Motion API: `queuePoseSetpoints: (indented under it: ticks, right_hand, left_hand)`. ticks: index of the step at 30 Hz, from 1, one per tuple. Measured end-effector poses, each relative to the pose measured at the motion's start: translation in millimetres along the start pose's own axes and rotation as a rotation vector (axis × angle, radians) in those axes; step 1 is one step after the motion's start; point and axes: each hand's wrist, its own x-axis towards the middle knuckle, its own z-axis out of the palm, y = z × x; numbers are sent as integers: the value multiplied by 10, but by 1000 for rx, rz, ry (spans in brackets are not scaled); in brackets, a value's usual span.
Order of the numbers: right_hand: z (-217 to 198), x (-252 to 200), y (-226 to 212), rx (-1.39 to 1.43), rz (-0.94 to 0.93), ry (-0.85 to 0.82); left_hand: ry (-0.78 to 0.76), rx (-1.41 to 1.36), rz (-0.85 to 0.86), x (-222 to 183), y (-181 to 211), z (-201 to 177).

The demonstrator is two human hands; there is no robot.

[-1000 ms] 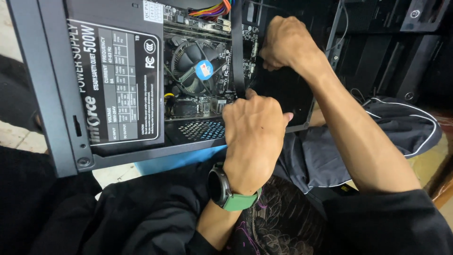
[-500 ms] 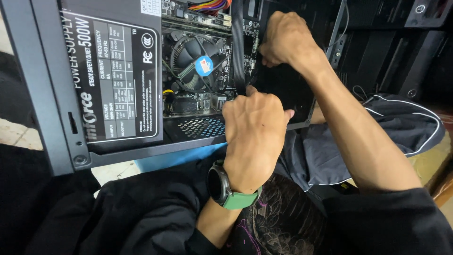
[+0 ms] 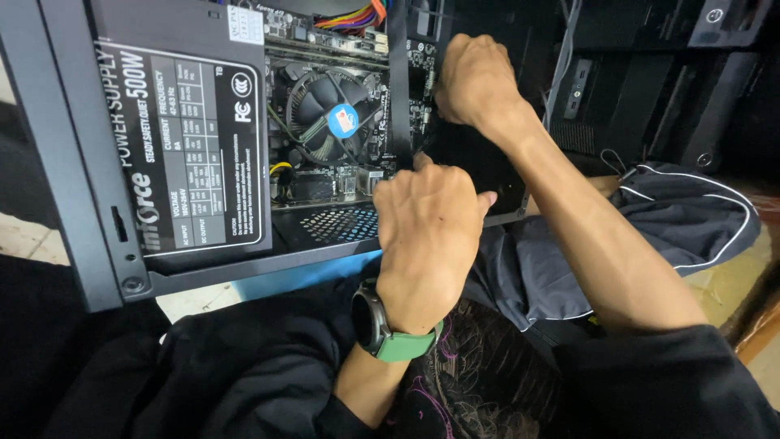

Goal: Routing and connecting internal power and data cables to a motherboard inside a computer chassis.

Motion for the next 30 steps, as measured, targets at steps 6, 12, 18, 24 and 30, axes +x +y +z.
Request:
queuePoseSetpoints:
  ticks: [6, 12, 18, 24, 30]
  right_hand:
    - [-186, -218, 2, -224, -192, 258]
    - [-1434, -984, -138, 29, -227, -165]
    - [-1674, -1324, 312, -12, -471, 227]
    - [-1433, -1323, 582, 68, -643, 664]
    - [-1183, -1679, 780, 842, -377, 717]
  left_hand:
    - [-61, 45, -45, 29, 7, -8]
    - [-57, 117, -12, 45, -11, 67]
    - [-316, 134, -84, 268, 3, -53]
    - [-444, 86, -117, 484, 122, -196]
    - [-440, -6, -154, 648, 298, -237]
